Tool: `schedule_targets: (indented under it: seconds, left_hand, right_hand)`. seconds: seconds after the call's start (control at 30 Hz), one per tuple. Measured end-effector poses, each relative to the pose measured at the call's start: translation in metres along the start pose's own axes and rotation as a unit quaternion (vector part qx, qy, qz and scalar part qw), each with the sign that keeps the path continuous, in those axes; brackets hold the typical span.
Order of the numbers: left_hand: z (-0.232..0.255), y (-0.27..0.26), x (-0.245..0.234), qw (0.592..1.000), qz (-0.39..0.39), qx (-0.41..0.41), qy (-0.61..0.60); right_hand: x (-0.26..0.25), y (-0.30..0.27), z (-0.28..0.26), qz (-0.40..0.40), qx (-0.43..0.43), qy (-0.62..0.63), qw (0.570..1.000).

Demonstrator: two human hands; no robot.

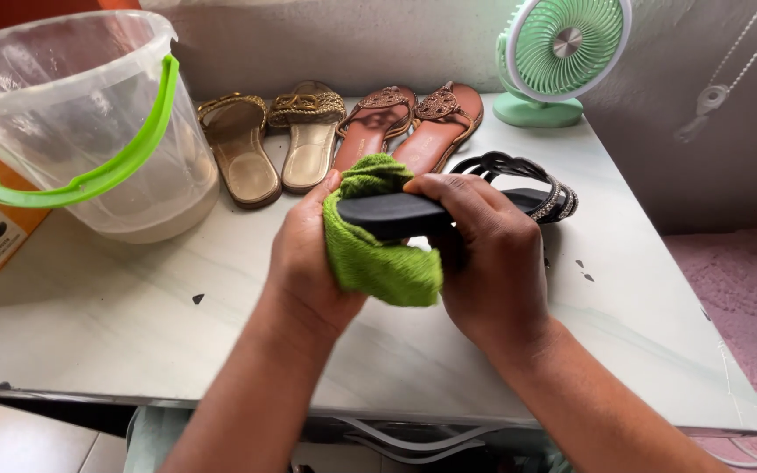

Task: The person wipes a black sandal with a green cloth, cleaning the upper straps, insole, and sole. The sandal is turned over and cleaned on all sides while other sandals remain on the table.

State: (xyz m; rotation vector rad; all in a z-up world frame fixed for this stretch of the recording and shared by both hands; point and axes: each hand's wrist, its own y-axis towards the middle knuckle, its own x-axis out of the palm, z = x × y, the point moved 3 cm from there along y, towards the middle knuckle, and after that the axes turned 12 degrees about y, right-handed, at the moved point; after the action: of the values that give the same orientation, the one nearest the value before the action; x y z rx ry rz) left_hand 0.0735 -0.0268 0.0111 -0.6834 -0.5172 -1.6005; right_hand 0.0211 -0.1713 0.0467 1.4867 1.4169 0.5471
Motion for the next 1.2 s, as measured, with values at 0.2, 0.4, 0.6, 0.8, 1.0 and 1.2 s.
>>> schedule_targets:
  seconds: [0.2, 0.4, 0.6, 0.8, 1.0, 1.2]
  left_hand:
    - [-0.015, -0.055, 0.047, 0.973, 0.221, 0.066, -0.022]
    - [-0.042, -0.084, 0.064, 0.886, 0.145, 0.339, 0.282]
    - [-0.033, -0.073, 0.044, 0.659, 0.161, 0.492, 0.546]
    - [0.002, -0.071, 0.036, 0.659, 0.124, 0.479, 0.566]
    - [0.019, -0.046, 0.012, 0.782, 0.118, 0.415, 0.449]
    - [0.012, -0.01, -0.022, 0.836, 0.157, 0.296, 0.436]
  right_hand:
    - [0.0, 0.0, 0.002, 0.022, -0.013, -0.028, 0.999]
    - [0.003, 0.003, -0.001, 0.005, -0.037, -0.019, 0.999]
    - [0.003, 0.0, 0.003, -0.011, -0.008, 0.026, 1.0]
    - [0.003, 0.0, 0.005, -0.02, -0.007, -0.008, 1.0]
    - [0.01, 0.003, 0.001, -0.004, -0.001, -0.054, 0.999]
    - [0.011, 0.003, 0.003, 0.025, 0.01, -0.06, 0.998]
